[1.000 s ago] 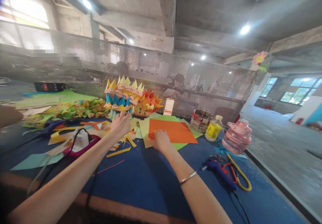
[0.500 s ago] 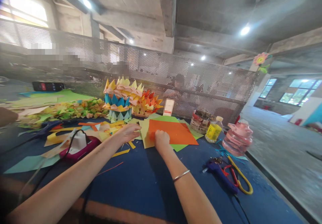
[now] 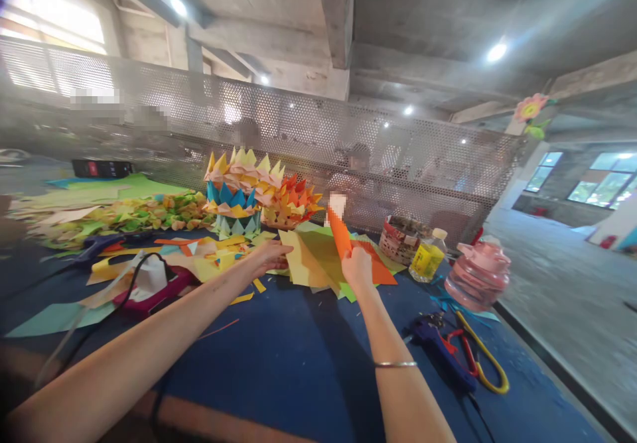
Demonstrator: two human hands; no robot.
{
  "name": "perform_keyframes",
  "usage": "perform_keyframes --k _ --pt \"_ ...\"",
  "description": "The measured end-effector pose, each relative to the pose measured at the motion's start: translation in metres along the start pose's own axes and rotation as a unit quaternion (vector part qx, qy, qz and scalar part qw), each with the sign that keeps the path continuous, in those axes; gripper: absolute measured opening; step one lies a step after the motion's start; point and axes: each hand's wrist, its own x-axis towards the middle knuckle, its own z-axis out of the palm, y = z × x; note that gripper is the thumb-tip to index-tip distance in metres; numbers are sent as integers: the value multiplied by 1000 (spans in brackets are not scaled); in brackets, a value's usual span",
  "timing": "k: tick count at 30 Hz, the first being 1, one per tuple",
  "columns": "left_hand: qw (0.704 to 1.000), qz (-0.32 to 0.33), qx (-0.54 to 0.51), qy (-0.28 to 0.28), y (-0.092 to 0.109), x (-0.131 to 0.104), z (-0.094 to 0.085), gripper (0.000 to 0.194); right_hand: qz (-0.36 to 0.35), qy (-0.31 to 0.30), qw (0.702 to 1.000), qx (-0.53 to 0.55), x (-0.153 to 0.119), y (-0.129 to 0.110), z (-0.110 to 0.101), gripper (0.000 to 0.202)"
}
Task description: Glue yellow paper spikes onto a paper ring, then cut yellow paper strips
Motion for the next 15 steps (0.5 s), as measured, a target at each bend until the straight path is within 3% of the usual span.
perform_keyframes --k 8,15 --pt "998 50 38 -5 0 8 12 29 -5 -9 1000 0 -8 -2 -5 28" --pt "998 32 51 -3 1 17 15 29 -15 -13 1000 -3 -8 1 -1 30"
